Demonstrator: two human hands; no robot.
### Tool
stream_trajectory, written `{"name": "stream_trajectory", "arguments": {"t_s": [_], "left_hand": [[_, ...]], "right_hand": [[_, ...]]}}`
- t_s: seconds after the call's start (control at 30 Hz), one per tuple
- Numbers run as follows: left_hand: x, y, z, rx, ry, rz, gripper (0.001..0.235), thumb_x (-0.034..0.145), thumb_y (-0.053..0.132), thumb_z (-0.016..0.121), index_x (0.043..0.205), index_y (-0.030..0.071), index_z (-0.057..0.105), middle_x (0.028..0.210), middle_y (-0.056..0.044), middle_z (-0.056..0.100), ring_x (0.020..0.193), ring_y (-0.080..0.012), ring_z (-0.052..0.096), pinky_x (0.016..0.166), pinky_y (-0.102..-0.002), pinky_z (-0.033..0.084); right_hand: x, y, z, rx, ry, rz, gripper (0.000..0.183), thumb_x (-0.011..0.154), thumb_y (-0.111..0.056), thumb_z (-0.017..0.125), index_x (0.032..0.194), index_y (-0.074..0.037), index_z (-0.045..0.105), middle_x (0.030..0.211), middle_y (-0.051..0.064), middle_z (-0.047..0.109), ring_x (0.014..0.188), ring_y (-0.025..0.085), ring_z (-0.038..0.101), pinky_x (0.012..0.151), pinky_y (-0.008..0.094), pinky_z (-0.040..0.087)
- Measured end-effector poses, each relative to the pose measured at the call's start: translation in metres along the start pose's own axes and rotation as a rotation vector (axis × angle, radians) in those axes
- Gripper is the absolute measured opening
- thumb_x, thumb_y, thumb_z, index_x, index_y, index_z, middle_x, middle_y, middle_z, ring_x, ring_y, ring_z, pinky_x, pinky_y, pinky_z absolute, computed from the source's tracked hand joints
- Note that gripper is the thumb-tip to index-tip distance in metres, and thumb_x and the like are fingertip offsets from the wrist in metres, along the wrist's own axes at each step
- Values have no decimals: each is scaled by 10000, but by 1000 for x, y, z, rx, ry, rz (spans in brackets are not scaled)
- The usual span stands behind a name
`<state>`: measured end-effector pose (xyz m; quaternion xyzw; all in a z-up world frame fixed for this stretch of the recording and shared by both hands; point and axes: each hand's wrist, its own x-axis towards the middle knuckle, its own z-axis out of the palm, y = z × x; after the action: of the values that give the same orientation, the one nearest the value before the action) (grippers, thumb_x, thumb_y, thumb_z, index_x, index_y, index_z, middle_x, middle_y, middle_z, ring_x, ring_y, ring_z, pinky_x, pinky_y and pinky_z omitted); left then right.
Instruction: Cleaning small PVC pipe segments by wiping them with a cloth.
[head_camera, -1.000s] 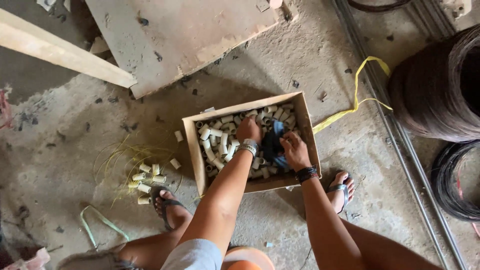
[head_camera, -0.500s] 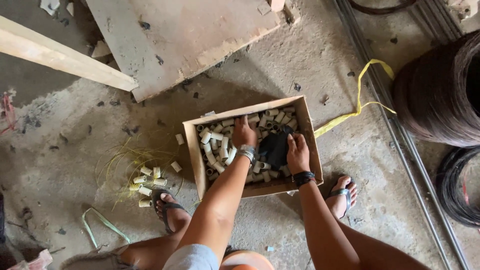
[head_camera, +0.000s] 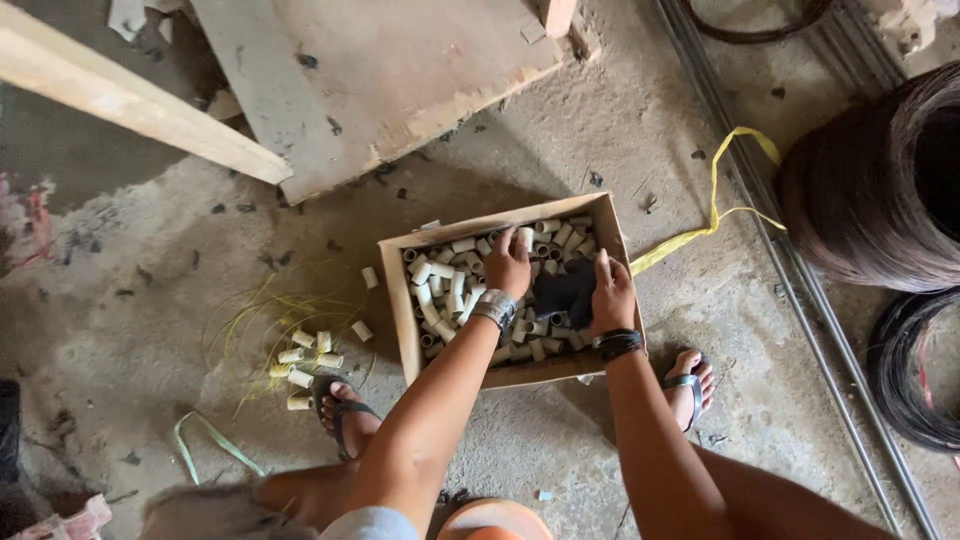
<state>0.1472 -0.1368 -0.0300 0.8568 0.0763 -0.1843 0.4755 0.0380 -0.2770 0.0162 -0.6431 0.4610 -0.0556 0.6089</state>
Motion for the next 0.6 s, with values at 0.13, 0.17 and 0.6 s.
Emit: {"name": "stream_trajectory", "arguments": {"t_s": [0.13,0.17,0.6], "left_hand": [[-29,34,-34,-229,-129,28,437,1064,384,452,1394,136,592,1340,-171,648,1185,-373,644,1004,-493,538],[-45,54,-49,-394,-162,-40,445,1044,378,475,1393,123,581,1151,-185,687,911,-286,655,779,-383,585],[-183,209,-194,-806,-342,221,580,961,336,654,1410,7,493,892,-194,691,550,-138,604,448,-226,502]], "right_hand": [[-12,-38,8,-47,-121,106,606,816,-624,840,1270,-236,738,1203,121,712,1197,270,640,1054,402,465],[-34,-69,6,-127,-144,88,555,823,-585,809,1253,-242,735,1201,108,719,1212,289,635,1073,425,455],[-181,-241,-63,-102,-33,-1149,291,1028,41,650,1297,-72,658,1027,103,657,952,167,573,851,361,487]]}}
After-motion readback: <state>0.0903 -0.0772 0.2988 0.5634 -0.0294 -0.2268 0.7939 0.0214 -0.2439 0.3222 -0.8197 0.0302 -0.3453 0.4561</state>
